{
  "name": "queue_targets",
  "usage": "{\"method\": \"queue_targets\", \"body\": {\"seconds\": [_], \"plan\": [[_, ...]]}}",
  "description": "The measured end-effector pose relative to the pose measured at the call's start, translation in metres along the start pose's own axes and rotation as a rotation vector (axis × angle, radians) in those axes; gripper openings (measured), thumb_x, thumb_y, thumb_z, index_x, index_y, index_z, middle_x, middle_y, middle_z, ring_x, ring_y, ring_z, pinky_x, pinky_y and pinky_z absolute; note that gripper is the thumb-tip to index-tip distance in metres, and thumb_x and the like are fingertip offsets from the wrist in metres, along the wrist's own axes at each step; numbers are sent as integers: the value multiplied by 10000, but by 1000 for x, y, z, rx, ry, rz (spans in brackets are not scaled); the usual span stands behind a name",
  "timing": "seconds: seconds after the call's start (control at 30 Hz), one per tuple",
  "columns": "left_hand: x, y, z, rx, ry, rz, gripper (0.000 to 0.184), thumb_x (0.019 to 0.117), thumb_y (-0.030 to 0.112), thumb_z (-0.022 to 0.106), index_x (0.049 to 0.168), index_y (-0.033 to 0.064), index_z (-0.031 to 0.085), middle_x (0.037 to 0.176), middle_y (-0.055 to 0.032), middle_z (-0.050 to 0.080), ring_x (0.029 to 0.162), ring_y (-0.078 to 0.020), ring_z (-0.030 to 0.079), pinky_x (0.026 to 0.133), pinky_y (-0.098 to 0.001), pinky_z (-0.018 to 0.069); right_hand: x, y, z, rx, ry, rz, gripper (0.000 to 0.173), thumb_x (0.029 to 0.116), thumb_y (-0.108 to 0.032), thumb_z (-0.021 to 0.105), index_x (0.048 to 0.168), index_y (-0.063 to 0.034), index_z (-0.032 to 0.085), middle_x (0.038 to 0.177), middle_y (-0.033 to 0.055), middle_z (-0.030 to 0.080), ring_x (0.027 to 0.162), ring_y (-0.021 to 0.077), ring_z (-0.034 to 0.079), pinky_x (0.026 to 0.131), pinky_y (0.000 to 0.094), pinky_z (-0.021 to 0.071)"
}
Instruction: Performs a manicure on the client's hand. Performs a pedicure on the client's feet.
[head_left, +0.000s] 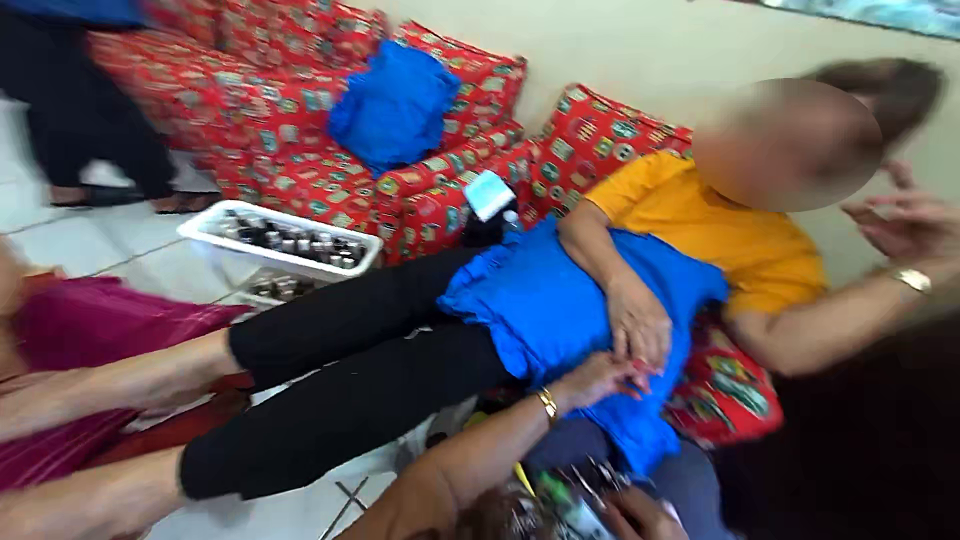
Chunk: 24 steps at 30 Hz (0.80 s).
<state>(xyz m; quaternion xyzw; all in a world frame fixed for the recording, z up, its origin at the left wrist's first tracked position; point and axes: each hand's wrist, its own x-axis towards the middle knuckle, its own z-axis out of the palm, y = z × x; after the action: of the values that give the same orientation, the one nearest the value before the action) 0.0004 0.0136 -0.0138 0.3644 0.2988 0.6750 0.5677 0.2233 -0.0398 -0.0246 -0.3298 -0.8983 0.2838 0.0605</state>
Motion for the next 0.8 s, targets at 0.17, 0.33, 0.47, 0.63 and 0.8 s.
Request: {"method": "queue_targets", "body": {"seconds": [0.17,0.33,0.47,0.63,0.8], "plan": [[4,-9,-5,82,-39,-7,268,1088,161,379,1108,37,616,933,16,683,854,-83,669,800,-277,576,-19,13,-3,-27,78,49,225,966,-137,606,977,22,764,996,211,726,933,377,717,842,593,563],[11,-24,-14,-108,-66,7,233,1066,148,422,1037,90,645,934,-8,719,857,-115,709,768,-285,599,-16,17,-10,-55,94,244,223,998,-97,569,1017,34,748,1018,223,710,986,401,688,880,587,525],[11,-22,-16,-148,-65,-4,222,1062,147,448,1043,83,659,946,-19,723,862,-124,710,778,-289,599,-1,15,-5,-79,236,205,188,959,-86,616,1022,18,760,1012,226,705,962,407,690,850,579,541],[-1,-17,-11,-44,-53,-32,202,1055,249,493,1054,129,656,949,10,691,849,-96,684,768,-267,589,25,10,-5,-104,71,211,208,979,-92,593,1059,-3,764,1059,221,716,975,399,705,853,597,551],[7,-7,-7,-56,3,-56,228,1055,132,414,1028,52,625,926,-9,702,858,-126,695,798,-303,590,55,-6,-17,-261,-278,362,298,1016,-153,537,1218,-50,729,1316,237,623,1132,437,645,955,614,503]]}}
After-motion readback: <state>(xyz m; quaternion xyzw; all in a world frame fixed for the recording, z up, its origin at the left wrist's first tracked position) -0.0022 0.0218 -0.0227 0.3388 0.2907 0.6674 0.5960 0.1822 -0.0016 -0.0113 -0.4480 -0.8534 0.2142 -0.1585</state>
